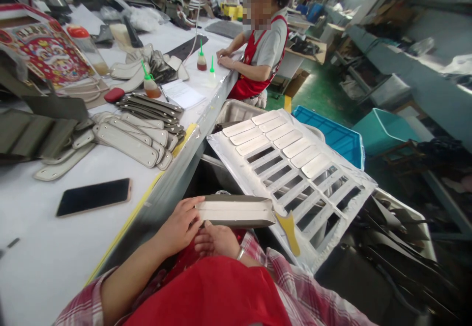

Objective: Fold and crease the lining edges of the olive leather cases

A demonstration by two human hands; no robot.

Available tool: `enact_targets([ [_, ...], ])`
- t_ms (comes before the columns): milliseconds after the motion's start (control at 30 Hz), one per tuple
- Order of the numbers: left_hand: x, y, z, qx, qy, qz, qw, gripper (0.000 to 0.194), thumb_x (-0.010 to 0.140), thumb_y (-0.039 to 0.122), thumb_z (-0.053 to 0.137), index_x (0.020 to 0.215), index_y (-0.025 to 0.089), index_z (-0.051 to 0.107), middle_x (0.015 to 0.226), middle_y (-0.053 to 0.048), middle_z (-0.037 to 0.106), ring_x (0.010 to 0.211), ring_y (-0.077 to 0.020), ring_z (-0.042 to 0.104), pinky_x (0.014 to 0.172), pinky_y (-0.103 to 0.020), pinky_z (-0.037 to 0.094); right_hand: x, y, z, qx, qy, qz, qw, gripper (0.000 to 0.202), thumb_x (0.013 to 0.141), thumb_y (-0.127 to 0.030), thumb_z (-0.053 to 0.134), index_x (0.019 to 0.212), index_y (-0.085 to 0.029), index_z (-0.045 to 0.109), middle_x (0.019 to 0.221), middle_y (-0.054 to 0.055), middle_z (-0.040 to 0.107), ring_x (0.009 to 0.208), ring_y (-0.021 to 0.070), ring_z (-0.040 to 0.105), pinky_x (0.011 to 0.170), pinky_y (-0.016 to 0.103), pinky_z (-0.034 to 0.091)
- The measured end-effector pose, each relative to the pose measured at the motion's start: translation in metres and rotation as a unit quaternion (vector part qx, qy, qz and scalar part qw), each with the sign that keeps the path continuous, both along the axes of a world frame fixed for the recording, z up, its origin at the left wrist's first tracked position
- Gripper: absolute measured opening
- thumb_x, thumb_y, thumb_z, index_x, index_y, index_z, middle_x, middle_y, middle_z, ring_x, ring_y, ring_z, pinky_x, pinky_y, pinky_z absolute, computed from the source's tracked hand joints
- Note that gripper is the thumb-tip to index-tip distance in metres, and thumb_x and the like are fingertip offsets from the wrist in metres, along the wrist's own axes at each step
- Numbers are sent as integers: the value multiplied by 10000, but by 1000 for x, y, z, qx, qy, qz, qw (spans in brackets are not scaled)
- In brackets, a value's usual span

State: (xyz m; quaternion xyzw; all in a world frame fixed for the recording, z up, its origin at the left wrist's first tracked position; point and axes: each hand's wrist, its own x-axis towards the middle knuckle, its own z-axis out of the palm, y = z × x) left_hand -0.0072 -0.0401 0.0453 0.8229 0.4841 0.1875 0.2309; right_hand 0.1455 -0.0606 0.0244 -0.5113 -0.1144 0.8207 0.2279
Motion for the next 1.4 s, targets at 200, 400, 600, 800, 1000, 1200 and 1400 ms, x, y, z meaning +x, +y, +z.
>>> enact_targets([
  [200, 10, -10, -1, 17, 7, 49, 999, 58, 799, 217, 461, 756, 186, 437, 1332, -124, 384, 1210, -234, 392, 989, -417, 367, 46, -11, 15, -22, -40, -94, 995, 367, 845, -441, 495, 783, -86, 560, 595, 32, 611, 444, 93, 560, 414, 190, 401],
  [400, 11, -11, -6, 102, 61, 26, 993, 348, 812, 303, 481, 1133, 176, 431, 1352, -141, 384, 1220, -258, 403, 992, -443, 360, 128, -36, 0, 21, -22, -91, 995, 329, 837, -409, 509, 795, -88, 569, 647, 31, 601, 490, 79, 563, 467, 190, 424],
  [600, 71, 4, -23, 163, 144, -86, 972, 611, 789, 515, 491, 1278, 157, 407, 1296, -139, 483, 1184, -282, 449, 1010, -473, 305, 239, -58, -53, 181, -549, 53, 815, 309, 874, -346, 362, 916, -146, 593, 882, 78, 640, 770, 159, 619, 708, 273, 468],
  [800, 149, 19, -18, 72, 199, -133, 968, 739, 707, 521, 589, 1276, 83, 416, 1336, -187, 421, 1216, -300, 408, 1019, -440, 293, 286, -40, -97, 156, -661, 124, 723, 372, 740, -295, 587, 1086, -166, 543, 1142, 110, 524, 1111, 246, 463, 949, 327, 314],
  [1000, 171, 28, -8, 8, 187, -126, 974, 771, 648, 496, 636, 1267, 102, 401, 1300, -186, 456, 1180, -302, 436, 983, -424, 326, 295, -14, -109, 132, -668, 189, 707, 443, 666, -297, 659, 1045, -111, 524, 1110, 152, 537, 1055, 269, 507, 880, 327, 361],
  [1200, 179, 28, -12, 19, 180, -103, 978, 723, 614, 470, 644, 1218, 143, 419, 1179, -162, 522, 1058, -303, 501, 904, -423, 372, 301, 1, -112, 96, -649, 201, 728, 519, 600, -236, 685, 1065, -81, 514, 1081, 181, 574, 999, 281, 561, 785, 327, 429],
  [1400, 182, 28, -13, 35, 190, -104, 976, 701, 600, 463, 651, 1181, 137, 432, 1124, -154, 538, 1019, -299, 508, 870, -407, 389, 306, 3, -111, 64, -616, 166, 767, 481, 509, -234, 744, 932, -81, 573, 931, 175, 641, 860, 288, 619, 666, 319, 468],
])
